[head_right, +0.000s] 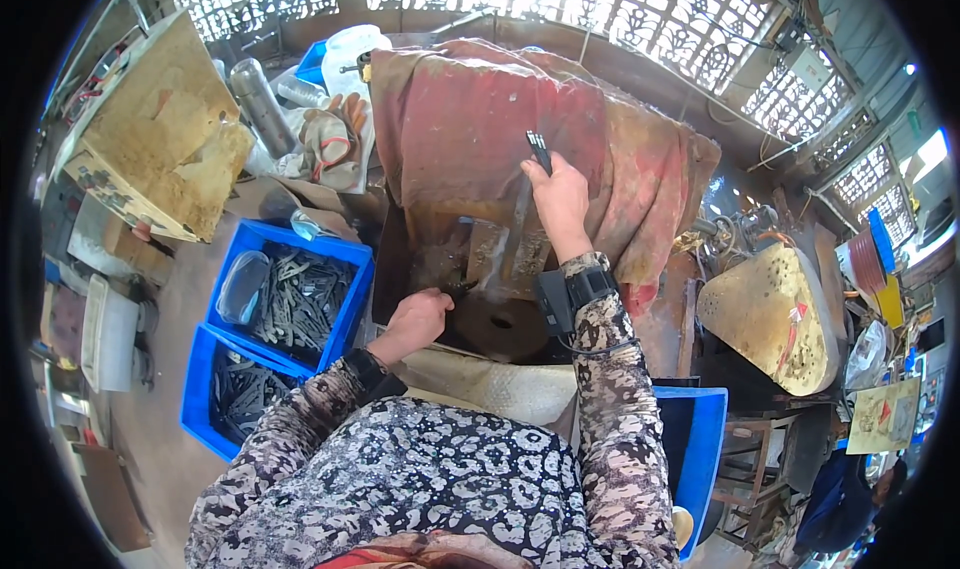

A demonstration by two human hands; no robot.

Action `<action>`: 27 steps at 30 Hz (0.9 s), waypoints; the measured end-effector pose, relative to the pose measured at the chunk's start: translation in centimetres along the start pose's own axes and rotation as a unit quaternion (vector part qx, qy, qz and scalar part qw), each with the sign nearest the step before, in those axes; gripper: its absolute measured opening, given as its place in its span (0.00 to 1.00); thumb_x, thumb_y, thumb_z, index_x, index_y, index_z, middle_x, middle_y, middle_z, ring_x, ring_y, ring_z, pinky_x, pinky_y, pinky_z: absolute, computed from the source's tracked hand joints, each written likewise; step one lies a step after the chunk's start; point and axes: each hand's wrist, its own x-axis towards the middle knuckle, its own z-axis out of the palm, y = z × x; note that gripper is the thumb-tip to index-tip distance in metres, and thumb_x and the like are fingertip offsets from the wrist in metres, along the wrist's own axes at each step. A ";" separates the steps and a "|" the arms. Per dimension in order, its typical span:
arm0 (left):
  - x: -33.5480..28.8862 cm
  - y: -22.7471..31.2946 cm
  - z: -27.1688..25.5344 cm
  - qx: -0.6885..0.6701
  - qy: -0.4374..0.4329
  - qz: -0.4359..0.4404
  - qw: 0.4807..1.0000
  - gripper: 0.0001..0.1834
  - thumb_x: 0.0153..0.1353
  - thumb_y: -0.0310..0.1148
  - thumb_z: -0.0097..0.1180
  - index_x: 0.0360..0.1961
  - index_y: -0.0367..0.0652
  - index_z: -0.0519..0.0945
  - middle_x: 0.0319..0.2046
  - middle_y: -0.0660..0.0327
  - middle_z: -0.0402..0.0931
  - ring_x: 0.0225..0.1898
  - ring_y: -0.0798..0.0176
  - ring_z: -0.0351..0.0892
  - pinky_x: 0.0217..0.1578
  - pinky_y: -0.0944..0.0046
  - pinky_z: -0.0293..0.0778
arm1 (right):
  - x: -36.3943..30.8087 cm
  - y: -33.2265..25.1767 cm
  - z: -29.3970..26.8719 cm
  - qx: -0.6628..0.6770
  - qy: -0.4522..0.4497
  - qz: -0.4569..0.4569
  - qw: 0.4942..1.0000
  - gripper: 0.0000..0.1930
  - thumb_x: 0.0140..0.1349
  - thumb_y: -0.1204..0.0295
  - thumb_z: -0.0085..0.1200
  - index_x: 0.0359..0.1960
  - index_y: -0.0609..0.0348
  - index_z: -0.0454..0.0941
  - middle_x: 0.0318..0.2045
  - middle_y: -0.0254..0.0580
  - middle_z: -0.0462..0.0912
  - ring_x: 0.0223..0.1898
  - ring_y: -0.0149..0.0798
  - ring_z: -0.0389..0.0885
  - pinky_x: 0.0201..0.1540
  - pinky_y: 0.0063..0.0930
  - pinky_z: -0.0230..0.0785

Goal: The person picks up metal pieces from a blue bin, holds them against a rotating grinding wheel, and then places the finished pieces into a separate blue bin.

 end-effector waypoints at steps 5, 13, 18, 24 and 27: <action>0.2 0.0 0.0 -0.006 -0.007 -0.011 1.000 0.09 0.53 0.24 0.50 0.31 0.41 0.82 0.34 0.51 0.78 0.39 0.47 0.79 0.42 0.53 0.76 | 0.4 0.5 0.3 0.005 -0.001 0.006 1.000 0.14 0.57 0.63 0.63 0.40 0.60 0.82 0.26 0.43 0.83 0.29 0.33 0.79 0.37 0.29 0.69; 0.1 0.0 0.1 -0.006 0.001 -0.002 1.000 0.09 0.52 0.24 0.49 0.31 0.41 0.82 0.33 0.51 0.78 0.39 0.47 0.79 0.42 0.54 0.76 | 0.3 0.6 0.3 0.016 0.000 0.002 1.000 0.14 0.57 0.64 0.63 0.40 0.60 0.82 0.27 0.43 0.83 0.30 0.32 0.79 0.38 0.29 0.69; 0.1 0.0 0.1 -0.003 0.000 0.000 1.000 0.09 0.52 0.24 0.49 0.31 0.41 0.81 0.33 0.52 0.78 0.39 0.48 0.79 0.42 0.54 0.76 | 0.3 0.5 0.2 0.019 -0.009 0.011 1.000 0.14 0.57 0.64 0.63 0.40 0.61 0.82 0.28 0.42 0.83 0.31 0.32 0.79 0.38 0.28 0.69; 0.1 0.0 0.1 0.003 0.006 0.010 1.000 0.09 0.51 0.24 0.49 0.31 0.42 0.81 0.32 0.52 0.77 0.37 0.48 0.80 0.40 0.54 0.76 | 0.3 0.6 0.2 0.025 -0.008 0.008 1.000 0.14 0.57 0.65 0.63 0.40 0.61 0.82 0.27 0.42 0.83 0.31 0.31 0.79 0.38 0.28 0.69; 0.1 0.0 0.0 0.001 0.003 0.004 1.000 0.09 0.51 0.24 0.49 0.31 0.42 0.81 0.32 0.52 0.78 0.37 0.48 0.80 0.40 0.54 0.76 | 0.2 0.4 0.2 0.024 -0.005 0.007 1.000 0.14 0.57 0.65 0.63 0.40 0.61 0.82 0.27 0.41 0.83 0.30 0.30 0.78 0.38 0.28 0.69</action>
